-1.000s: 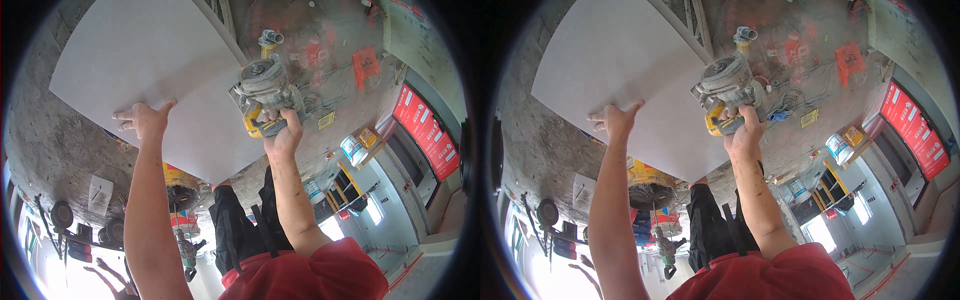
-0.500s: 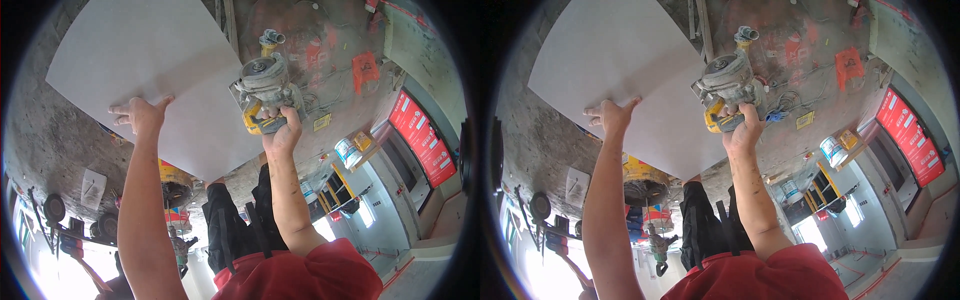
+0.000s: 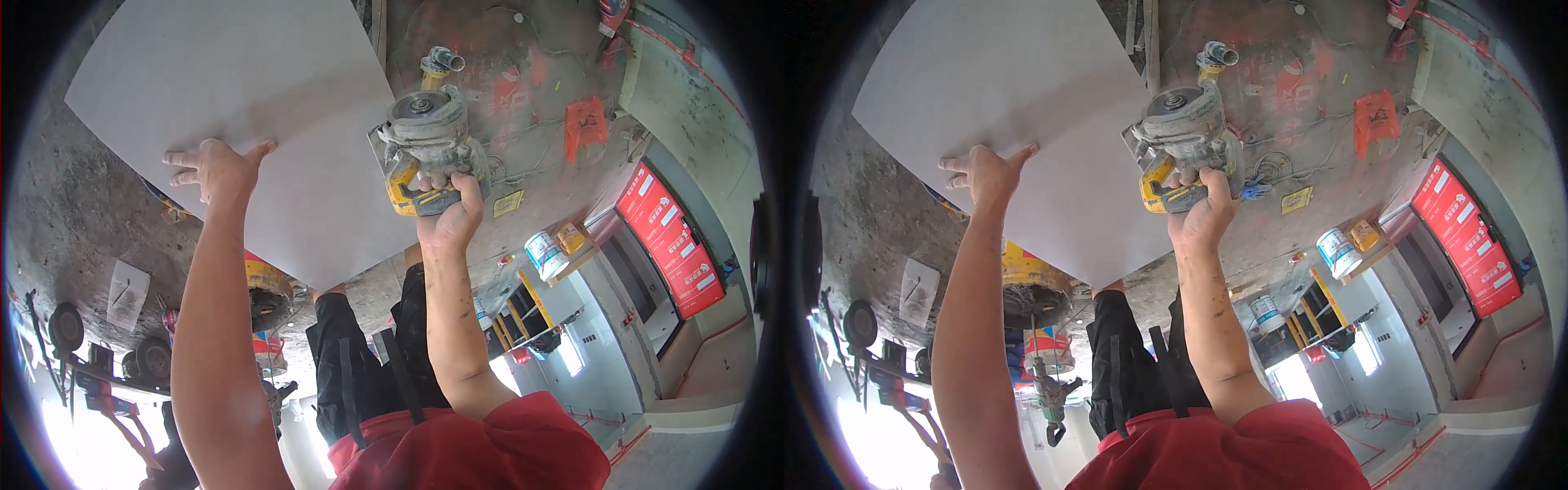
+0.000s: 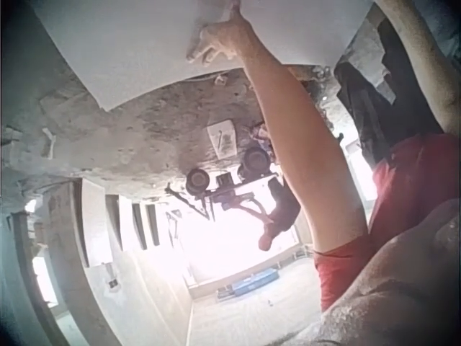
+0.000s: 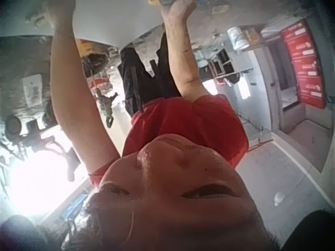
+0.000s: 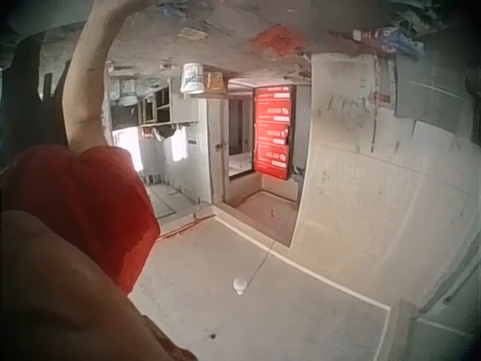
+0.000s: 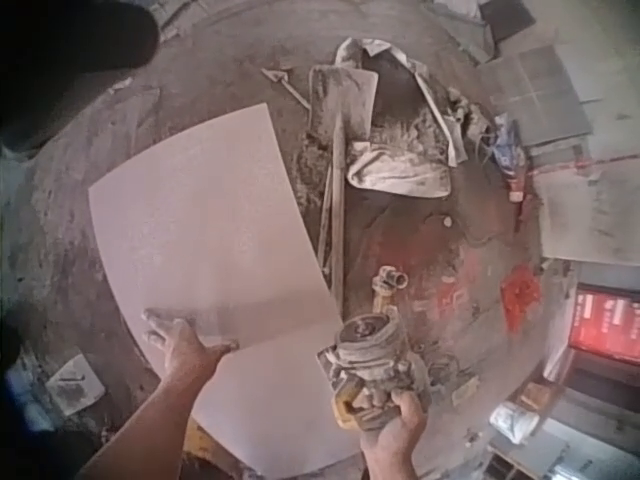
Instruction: Cutting a large ceramic tile and grinding the edge using power tools.
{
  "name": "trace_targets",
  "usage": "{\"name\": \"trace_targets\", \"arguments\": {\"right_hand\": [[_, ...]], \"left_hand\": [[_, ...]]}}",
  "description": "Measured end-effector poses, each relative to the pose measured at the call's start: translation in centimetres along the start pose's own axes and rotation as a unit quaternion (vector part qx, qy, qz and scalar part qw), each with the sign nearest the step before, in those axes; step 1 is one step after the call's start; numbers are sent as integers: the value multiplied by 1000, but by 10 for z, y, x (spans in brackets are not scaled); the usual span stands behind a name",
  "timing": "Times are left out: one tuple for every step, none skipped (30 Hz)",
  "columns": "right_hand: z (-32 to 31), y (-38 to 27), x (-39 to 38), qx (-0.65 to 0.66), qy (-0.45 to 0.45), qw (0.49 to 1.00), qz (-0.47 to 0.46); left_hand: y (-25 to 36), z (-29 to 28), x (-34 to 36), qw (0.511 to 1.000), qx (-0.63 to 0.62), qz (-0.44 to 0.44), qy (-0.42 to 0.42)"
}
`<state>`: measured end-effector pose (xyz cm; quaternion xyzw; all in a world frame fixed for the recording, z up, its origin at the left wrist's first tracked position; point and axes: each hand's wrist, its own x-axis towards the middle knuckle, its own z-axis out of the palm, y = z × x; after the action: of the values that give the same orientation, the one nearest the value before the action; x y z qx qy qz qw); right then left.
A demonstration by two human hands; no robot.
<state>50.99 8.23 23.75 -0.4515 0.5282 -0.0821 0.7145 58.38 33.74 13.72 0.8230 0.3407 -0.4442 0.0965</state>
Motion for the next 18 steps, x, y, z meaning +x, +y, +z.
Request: {"name": "trace_targets", "arguments": {"right_hand": [[1,0,0,1,-6,1000,0],[0,-1,0,-2,-7,1000,-1],[-1,-1,-1,1,-5,1000,1],[-1,-1,-1,4,-2,1000,2],[-1,0,-1,1,-4,1000,3],[-2,2,-1,5,-6,1000,3],[-3,2,-1,9,-8,1000,4],[-4,3,-1,7,-9,1000,5],[-5,3,0,10,-2,1000,6],[-6,3,0,13,5,1000,8],[-8,4,1,11,5,1000,9],[-9,5,2,10,1,1000,9],[-10,5,3,8,-3,1000,9],[-10,5,3,7,-4,1000,9],[-9,5,3,8,2,1000,4],[-9,4,3,9,8,1000,-1],[-8,5,3,9,6,1000,1],[-7,6,3,7,1,1000,1]], "left_hand": [[0,0,0,1000,-1,-2,-1],[0,1,0,1000,-1,-2,1],[0,3,-1,1000,-1,-3,3],[0,4,-1,1000,-3,-5,0],[-1,3,0,1000,-1,-2,6],[-2,2,0,1000,2,1,11],[-1,1,-1,1000,1,-1,10],[-1,0,-1,1000,2,-2,5],[0,0,-1,1000,3,-2,-1],[0,1,-1,1000,2,-4,-1],[0,2,-1,1000,5,-4,-1],[0,3,-1,1000,8,-4,-1],[0,3,-1,1000,6,-5,-2],[1,2,-3,1000,8,-3,-4],[1,2,-4,1000,9,-1,-7],[1,2,-4,1000,7,-2,-8],[0,1,-4,1000,7,0,-8],[-1,0,-3,1000,6,1,-7]]}}
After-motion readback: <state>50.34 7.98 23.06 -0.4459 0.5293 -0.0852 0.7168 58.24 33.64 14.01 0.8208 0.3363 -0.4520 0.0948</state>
